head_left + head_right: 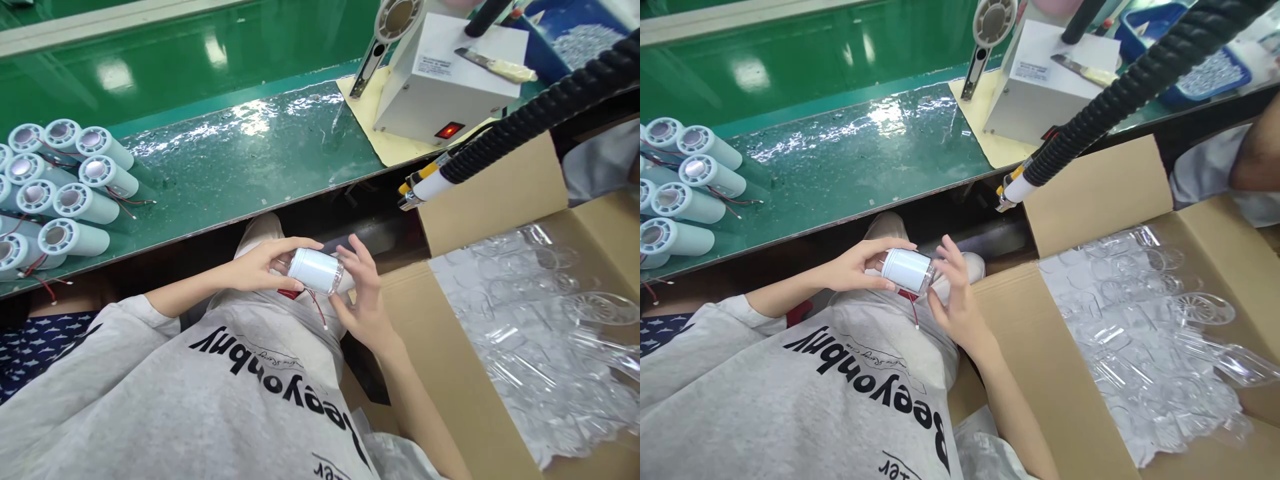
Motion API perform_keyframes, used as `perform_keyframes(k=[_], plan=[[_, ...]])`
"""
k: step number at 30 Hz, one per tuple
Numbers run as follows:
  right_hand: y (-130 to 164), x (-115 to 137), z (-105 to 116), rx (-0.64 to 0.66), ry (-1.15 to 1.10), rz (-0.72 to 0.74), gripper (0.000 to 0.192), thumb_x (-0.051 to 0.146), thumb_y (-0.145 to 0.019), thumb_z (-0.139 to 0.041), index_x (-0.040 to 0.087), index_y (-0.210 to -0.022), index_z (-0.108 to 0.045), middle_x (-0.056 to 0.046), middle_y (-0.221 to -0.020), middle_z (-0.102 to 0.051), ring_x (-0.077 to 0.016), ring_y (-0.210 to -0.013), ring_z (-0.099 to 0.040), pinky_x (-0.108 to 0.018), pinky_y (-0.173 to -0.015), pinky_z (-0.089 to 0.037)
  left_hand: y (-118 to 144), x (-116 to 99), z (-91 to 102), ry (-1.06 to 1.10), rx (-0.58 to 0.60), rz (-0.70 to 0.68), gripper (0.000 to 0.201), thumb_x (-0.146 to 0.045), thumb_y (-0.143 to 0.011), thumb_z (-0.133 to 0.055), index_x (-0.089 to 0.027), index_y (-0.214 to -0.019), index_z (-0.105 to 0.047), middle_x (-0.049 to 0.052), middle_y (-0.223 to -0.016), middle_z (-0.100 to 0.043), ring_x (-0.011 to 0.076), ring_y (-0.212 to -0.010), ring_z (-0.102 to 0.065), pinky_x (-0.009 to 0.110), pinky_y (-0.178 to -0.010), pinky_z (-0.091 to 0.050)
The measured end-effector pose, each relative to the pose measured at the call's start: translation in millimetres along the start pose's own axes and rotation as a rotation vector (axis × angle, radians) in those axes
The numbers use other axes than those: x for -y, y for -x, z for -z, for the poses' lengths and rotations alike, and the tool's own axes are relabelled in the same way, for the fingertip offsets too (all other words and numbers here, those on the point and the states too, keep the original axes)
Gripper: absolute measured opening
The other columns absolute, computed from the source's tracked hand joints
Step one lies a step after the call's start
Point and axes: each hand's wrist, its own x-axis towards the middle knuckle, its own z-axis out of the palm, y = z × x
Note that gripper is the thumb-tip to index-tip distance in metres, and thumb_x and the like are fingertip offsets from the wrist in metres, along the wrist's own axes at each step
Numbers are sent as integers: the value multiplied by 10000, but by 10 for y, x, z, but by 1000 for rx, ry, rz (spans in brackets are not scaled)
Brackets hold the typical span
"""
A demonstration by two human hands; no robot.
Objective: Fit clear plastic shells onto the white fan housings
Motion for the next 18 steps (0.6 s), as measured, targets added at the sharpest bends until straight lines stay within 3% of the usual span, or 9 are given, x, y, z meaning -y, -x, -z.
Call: perform_keyframes(k=[1, 3, 6, 8, 12, 18], plan=[[3, -2, 14, 42, 47, 107, 336, 264, -922, -698, 330, -1237, -603, -72, -1531, -549, -294, -1373, -579, -544, -1113, -523, -2, -1, 2, 23, 19, 18, 689, -389, -817, -819, -241, -1446, -581, 123, -1310, -681, 186, -941, -721, 256, -736, -591], [3, 1, 36, 131, 47, 143, 352, 275, -930, -719, 352, -1264, -637, -58, -1502, -590, -300, -1388, -571, -552, -1149, -495, -12, -7, 15, 29, 52, 16, 721, -400, -809, -831, -250, -1466, -573, 125, -1304, -696, 199, -950, -729, 265, -737, -592], [10, 12, 53, 159, -114, -100, 504, 513, -913, -739, 319, -1364, -625, -93, -1436, -650, -313, -1317, -631, -504, -1075, -567, -33, -32, 42, -4, 90, -66, 750, -345, -761, -878, -280, -1456, -601, 133, -1438, -639, 280, -1220, -668, 349, -941, -590], [20, 14, 65, 148, -216, -244, 579, 617, -896, -715, 308, -1379, -630, -94, -1383, -687, -304, -1247, -677, -474, -1028, -596, -41, -57, 58, 16, 121, -84, 740, -306, -777, -864, -296, -1466, -594, 134, -1497, -597, 293, -1295, -631, 388, -1017, -571], [35, -15, 94, 146, -279, -336, 571, 607, -817, -804, 308, -1295, -712, -79, -1308, -735, -304, -1166, -715, -451, -980, -617, -35, -34, 74, 138, 158, 4, 743, -288, -835, -813, -304, -1522, -529, 133, -1488, -606, 256, -1218, -686, 381, -1003, -590], [112, 1, -102, 150, -328, -537, 695, 627, -774, -820, 263, -1352, -691, -92, -1300, -736, -301, -1089, -739, -425, -896, -644, -24, 280, -68, 261, 201, 127, 740, -289, -822, -808, -250, -1512, -541, 134, -1333, -708, 222, -1047, -743, 330, -898, -613]])
